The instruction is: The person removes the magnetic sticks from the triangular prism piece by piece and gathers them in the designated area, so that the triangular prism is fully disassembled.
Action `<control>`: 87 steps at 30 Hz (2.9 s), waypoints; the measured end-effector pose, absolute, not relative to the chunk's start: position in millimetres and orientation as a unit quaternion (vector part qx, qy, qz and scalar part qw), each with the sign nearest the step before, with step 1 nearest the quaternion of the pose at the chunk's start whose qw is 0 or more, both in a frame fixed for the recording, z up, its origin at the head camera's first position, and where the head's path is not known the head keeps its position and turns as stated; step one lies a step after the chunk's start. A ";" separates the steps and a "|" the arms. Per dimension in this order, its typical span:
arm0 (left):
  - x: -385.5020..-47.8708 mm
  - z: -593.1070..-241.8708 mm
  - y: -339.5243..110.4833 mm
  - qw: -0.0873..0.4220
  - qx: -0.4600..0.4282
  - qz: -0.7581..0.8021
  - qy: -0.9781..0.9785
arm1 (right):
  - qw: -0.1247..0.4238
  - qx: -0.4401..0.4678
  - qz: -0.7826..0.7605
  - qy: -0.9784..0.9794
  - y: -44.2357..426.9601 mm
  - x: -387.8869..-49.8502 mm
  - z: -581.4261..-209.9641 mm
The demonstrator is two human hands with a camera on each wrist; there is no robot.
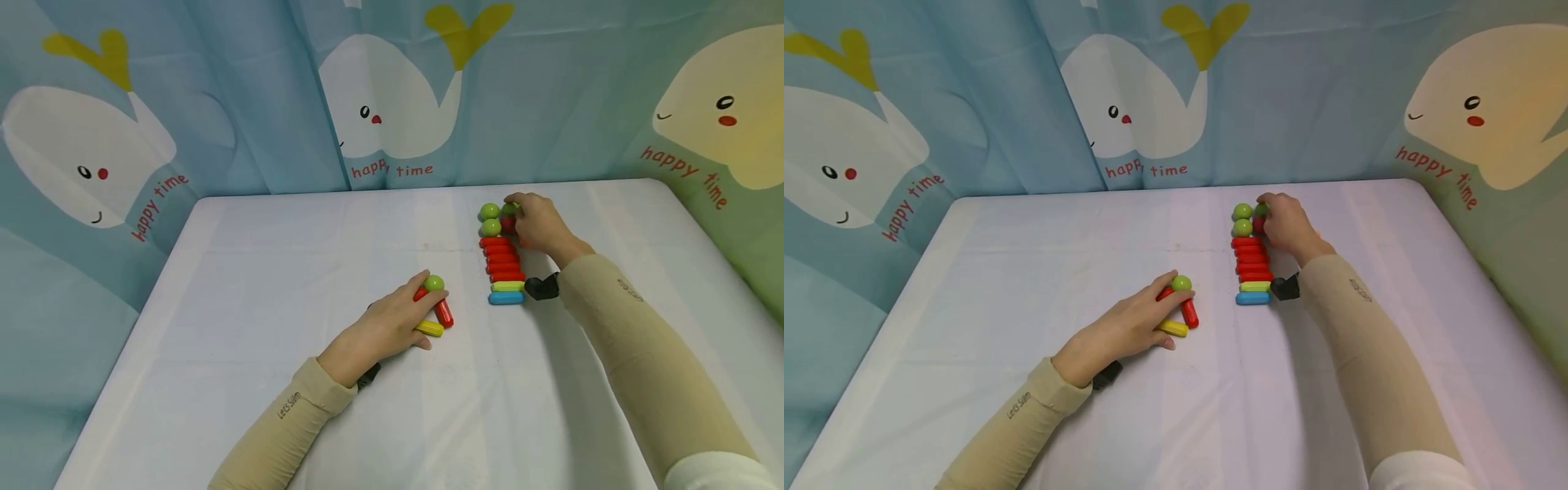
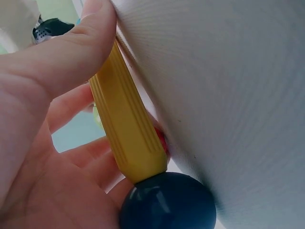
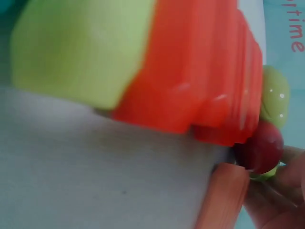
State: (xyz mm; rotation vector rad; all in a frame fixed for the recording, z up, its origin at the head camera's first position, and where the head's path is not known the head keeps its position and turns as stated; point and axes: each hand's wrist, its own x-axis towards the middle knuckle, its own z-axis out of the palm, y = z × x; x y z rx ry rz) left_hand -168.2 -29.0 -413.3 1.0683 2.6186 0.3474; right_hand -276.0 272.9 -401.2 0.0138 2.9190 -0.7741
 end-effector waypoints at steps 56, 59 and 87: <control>-170.0 -410.1 -32.4 0.112 0.350 0.103 0.924 | -0.053 -0.157 -0.341 0.926 202.3 -186.1 -399.6; -170.3 -410.2 -32.8 0.114 0.351 0.099 0.924 | -0.028 -0.167 -0.355 0.919 187.6 -178.3 -405.2; -164.5 -408.9 -34.7 0.098 0.309 0.030 0.945 | 0.010 -0.143 -0.284 0.948 160.8 -168.4 -421.6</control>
